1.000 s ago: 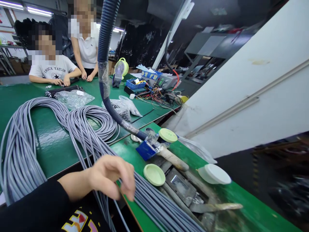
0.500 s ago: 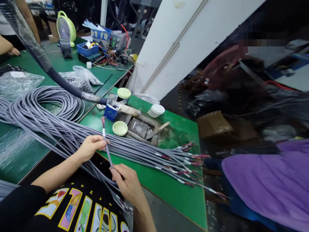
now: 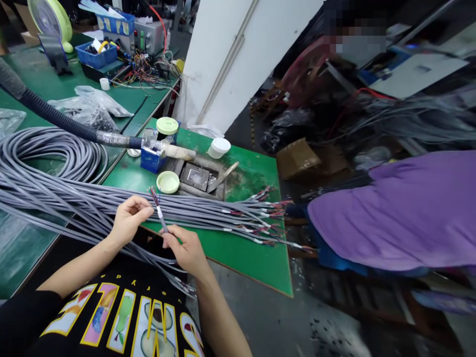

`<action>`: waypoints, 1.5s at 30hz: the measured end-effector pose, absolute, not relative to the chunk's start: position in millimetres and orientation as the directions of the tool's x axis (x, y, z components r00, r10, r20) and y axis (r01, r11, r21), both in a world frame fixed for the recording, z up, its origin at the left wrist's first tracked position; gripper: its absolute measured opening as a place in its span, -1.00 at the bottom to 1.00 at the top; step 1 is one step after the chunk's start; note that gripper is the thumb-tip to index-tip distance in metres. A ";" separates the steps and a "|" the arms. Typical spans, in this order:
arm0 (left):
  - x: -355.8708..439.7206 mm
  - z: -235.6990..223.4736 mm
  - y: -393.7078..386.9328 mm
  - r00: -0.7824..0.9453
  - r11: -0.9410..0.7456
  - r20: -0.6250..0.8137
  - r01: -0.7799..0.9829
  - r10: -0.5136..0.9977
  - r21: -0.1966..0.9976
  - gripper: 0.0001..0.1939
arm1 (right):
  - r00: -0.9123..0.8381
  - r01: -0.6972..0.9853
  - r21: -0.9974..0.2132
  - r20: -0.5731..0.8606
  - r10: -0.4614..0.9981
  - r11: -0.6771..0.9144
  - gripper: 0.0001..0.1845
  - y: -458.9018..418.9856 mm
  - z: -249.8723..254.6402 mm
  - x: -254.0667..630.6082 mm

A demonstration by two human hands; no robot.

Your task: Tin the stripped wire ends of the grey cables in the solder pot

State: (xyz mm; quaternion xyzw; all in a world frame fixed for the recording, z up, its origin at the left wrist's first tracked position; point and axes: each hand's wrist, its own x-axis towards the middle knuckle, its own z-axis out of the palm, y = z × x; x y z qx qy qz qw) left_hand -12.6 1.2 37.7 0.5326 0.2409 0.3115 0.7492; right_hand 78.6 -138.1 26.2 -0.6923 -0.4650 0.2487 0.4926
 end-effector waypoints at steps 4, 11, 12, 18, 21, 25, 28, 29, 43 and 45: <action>-11.9 41.6 5.1 0.627 0.221 -0.019 -0.246 0.779 0.944 -0.70 | 0.446 0.398 -0.912 0.099 0.889 -0.098 -0.76 -137.8 25.3 77.1; -9.4 39.0 6.7 0.628 0.258 -0.053 -0.241 0.777 0.936 -0.72 | 0.436 0.451 -0.887 0.122 0.891 -0.100 -0.76 -134.9 25.0 77.2; -9.0 38.8 7.1 0.629 0.274 -0.067 -0.238 0.775 0.932 -0.72 | 0.436 0.458 -0.883 0.126 0.891 -0.099 -0.77 -134.9 24.7 77.3; -6.9 42.5 8.3 0.645 0.368 -0.145 -0.225 0.750 0.902 -0.69 | 0.417 0.510 -0.857 0.171 0.893 -0.075 -0.78 -134.4 21.5 77.5; -6.5 45.3 8.9 0.654 0.395 -0.181 -0.195 0.735 0.898 -0.68 | 0.402 0.563 -0.824 0.201 0.893 -0.068 -0.78 -134.1 20.1 77.9; -5.6 47.9 10.3 0.653 0.415 -0.214 -0.169 0.726 0.894 -0.68 | 0.365 0.643 -0.764 0.252 0.896 -0.047 -0.76 -134.1 19.1 78.4; -4.8 48.5 10.8 0.656 0.436 -0.233 -0.164 0.718 0.885 -0.66 | 0.342 0.691 -0.722 0.281 0.897 -0.037 -0.74 -134.3 17.8 78.6; -4.7 48.4 10.8 0.657 0.443 -0.237 -0.165 0.716 0.881 -0.65 | 0.336 0.704 -0.709 0.289 0.897 -0.035 -0.73 -134.4 17.1 78.8; -4.3 32.0 9.8 0.668 0.408 -0.178 -0.204 0.722 0.890 -0.70 | 0.434 0.535 -0.839 0.172 0.884 -0.099 -0.74 -132.5 18.4 78.0; -6.0 28.1 5.9 0.623 0.286 -0.089 -0.224 0.777 0.932 -0.76 | 0.466 0.391 -0.909 0.062 0.883 -0.143 -0.74 -131.6 19.5 76.7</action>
